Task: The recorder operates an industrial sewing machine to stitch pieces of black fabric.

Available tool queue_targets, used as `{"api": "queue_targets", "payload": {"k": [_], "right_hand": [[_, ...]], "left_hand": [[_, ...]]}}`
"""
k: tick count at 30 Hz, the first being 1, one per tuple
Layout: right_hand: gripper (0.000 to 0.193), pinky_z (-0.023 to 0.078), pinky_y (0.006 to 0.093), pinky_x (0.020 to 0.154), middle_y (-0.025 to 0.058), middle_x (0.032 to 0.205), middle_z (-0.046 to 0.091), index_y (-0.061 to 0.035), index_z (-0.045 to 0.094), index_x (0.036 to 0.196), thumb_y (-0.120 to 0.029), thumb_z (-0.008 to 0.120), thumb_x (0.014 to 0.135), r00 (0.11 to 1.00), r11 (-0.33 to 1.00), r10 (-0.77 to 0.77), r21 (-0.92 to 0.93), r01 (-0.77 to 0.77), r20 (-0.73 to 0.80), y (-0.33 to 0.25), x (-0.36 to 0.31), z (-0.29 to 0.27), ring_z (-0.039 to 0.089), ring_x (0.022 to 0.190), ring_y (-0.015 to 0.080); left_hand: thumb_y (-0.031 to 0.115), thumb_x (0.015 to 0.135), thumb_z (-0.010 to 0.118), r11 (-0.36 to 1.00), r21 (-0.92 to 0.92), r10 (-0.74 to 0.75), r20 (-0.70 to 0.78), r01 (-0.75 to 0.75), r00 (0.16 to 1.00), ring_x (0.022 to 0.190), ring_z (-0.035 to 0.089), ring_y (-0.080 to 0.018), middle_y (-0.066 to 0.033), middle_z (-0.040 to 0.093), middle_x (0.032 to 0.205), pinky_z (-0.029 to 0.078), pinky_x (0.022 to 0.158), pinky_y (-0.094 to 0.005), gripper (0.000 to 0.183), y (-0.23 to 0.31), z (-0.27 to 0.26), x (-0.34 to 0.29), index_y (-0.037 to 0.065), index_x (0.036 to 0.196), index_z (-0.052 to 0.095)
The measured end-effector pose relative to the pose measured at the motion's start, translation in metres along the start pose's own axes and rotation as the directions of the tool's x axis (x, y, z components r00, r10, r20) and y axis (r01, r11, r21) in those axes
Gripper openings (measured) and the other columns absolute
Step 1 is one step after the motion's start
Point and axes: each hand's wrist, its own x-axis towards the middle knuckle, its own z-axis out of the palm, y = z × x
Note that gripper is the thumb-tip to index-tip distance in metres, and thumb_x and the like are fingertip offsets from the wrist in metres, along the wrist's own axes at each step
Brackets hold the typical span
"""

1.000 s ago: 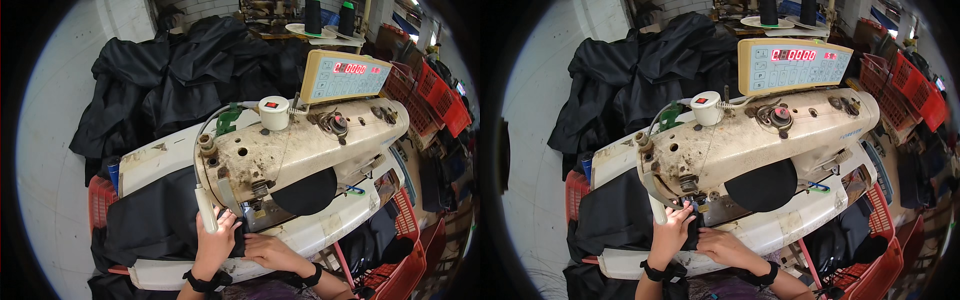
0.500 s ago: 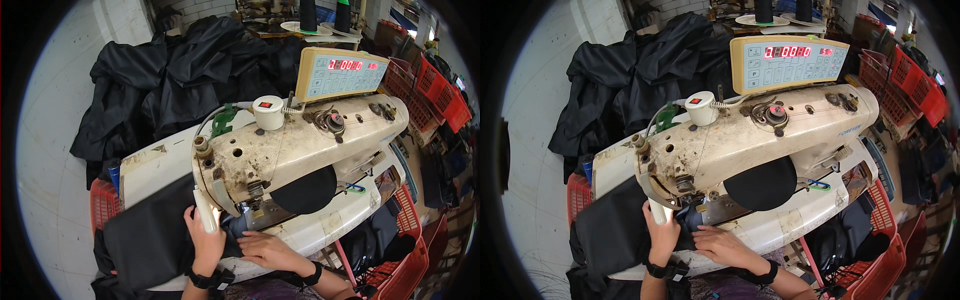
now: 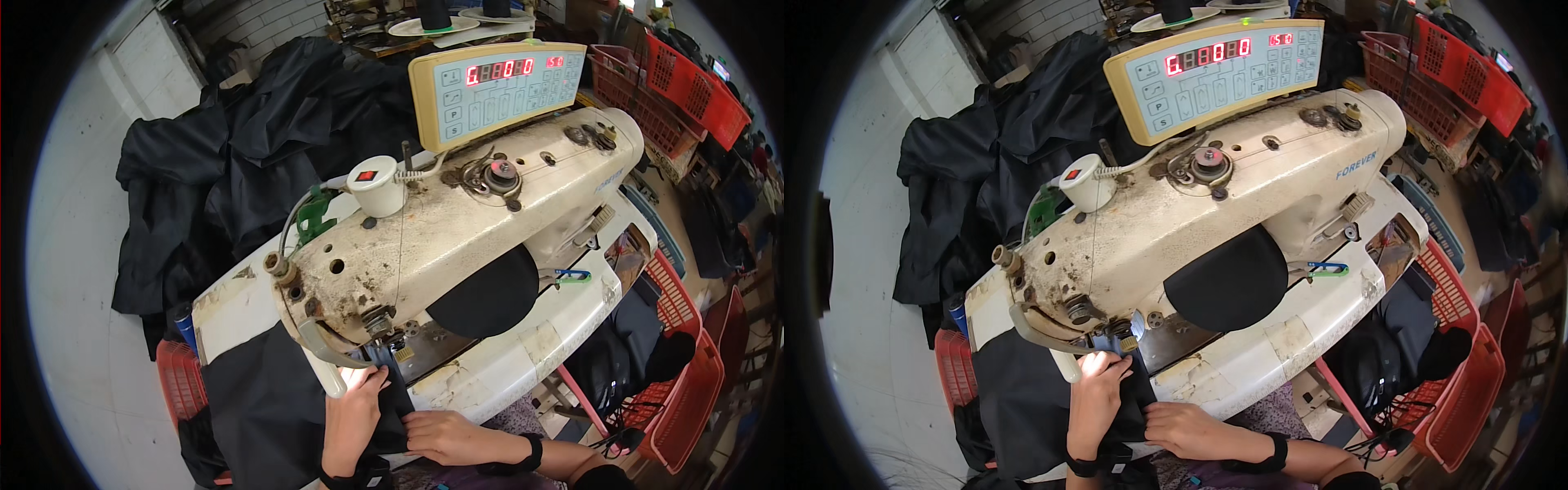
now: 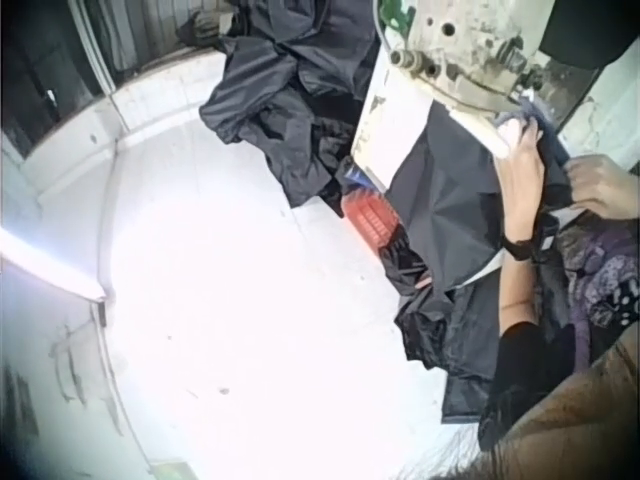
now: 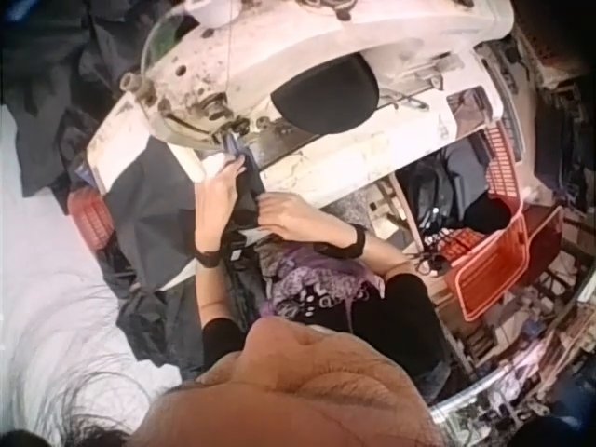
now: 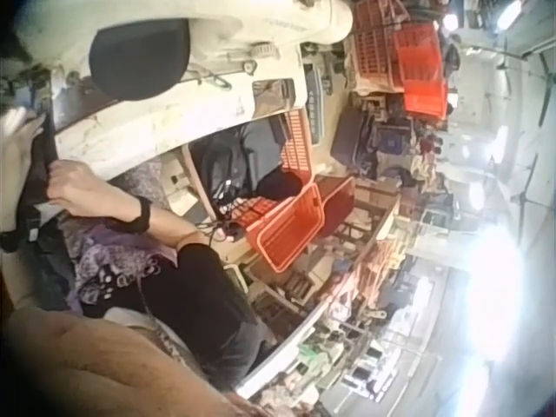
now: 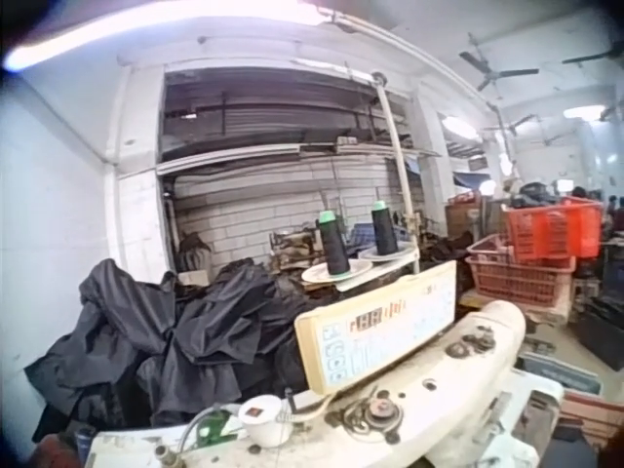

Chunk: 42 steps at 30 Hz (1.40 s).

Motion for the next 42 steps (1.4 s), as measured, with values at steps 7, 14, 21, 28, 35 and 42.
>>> {"api": "queue_targets", "payload": {"k": [7, 14, 21, 28, 35, 42], "right_hand": [[0.018, 0.051, 0.0417, 0.095, 0.0124, 0.081, 0.062, -0.0013, 0.056, 0.075, -0.013, 0.069, 0.079, 0.999, 1.000, -0.008, 0.016, 0.008, -0.036, 0.009, 0.009, -0.013, 0.063, 0.093, 0.0345], [0.030, 0.050, 0.0453, 0.101, 0.0157, 0.078, 0.060, 0.0008, 0.050, 0.070, -0.015, 0.070, 0.086, 0.999, 0.999, 0.016, 0.039, -0.014, -0.047, 0.016, 0.020, -0.022, 0.063, 0.087, 0.0369], [0.021, 0.049, 0.0448, 0.102, 0.0138, 0.085, 0.065, 0.0012, 0.058, 0.078, -0.014, 0.072, 0.084, 0.993, 0.998, 0.053, -0.010, -0.054, -0.110, 0.021, 0.024, -0.017, 0.065, 0.091, 0.0344], [0.017, 0.044, 0.0445, 0.105, 0.0128, 0.093, 0.068, -0.0005, 0.063, 0.085, -0.015, 0.071, 0.083, 0.992, 0.993, 0.103, 0.063, -0.099, -0.076, 0.013, 0.020, -0.025, 0.064, 0.099, 0.0307], [0.016, 0.043, 0.0445, 0.106, 0.0127, 0.096, 0.070, -0.0003, 0.066, 0.086, -0.015, 0.072, 0.083, 0.989, 0.995, 0.096, 0.036, -0.092, -0.117, 0.005, 0.003, -0.013, 0.065, 0.100, 0.0271], [0.014, 0.045, 0.0452, 0.105, 0.0095, 0.097, 0.073, -0.0030, 0.072, 0.091, -0.016, 0.072, 0.085, 0.990, 0.992, 0.089, -0.081, -0.098, -0.107, 0.015, 0.011, -0.015, 0.068, 0.104, 0.0236]], "left_hand": [[-0.003, 0.082, 0.061, 0.997, -0.022, -0.081, -0.070, 0.080, 0.994, 0.085, 0.068, -0.0301, -0.0095, 0.073, 0.092, 0.052, 0.078, -0.0387, 0.025, -0.006, 0.016, 0.004, 0.004, 0.104, 0.072], [0.008, 0.084, 0.071, 0.995, -0.078, -0.072, -0.178, 0.059, 0.981, 0.075, 0.057, -0.0328, -0.0099, 0.058, 0.082, 0.046, 0.067, -0.0418, 0.007, -0.016, 0.035, 0.009, 0.001, 0.083, 0.068], [0.006, 0.083, 0.072, 0.999, -0.011, -0.040, -0.194, 0.039, 0.980, 0.075, 0.062, -0.0333, -0.0151, 0.062, 0.090, 0.050, 0.065, -0.0389, 0.008, -0.024, 0.047, 0.013, 0.002, 0.089, 0.069], [0.000, 0.078, 0.067, 0.984, 0.176, 0.057, -0.112, -0.036, 0.992, 0.104, 0.057, -0.0336, -0.0102, 0.067, 0.107, 0.039, 0.098, -0.0449, 0.039, -0.022, -0.006, -0.001, 0.013, 0.114, 0.071], [-0.002, 0.071, 0.065, 0.962, 0.194, 0.202, -0.022, -0.194, 0.979, 0.095, 0.060, -0.0291, -0.0061, 0.068, 0.095, 0.040, 0.095, -0.0463, 0.040, -0.024, -0.017, -0.006, 0.012, 0.107, 0.075], [-0.002, 0.077, 0.062, 0.988, 0.042, 0.144, 0.026, -0.145, 0.989, 0.085, 0.059, -0.0299, -0.0073, 0.059, 0.088, 0.047, 0.078, -0.0378, 0.028, -0.014, -0.001, 0.006, 0.005, 0.101, 0.073]]}}
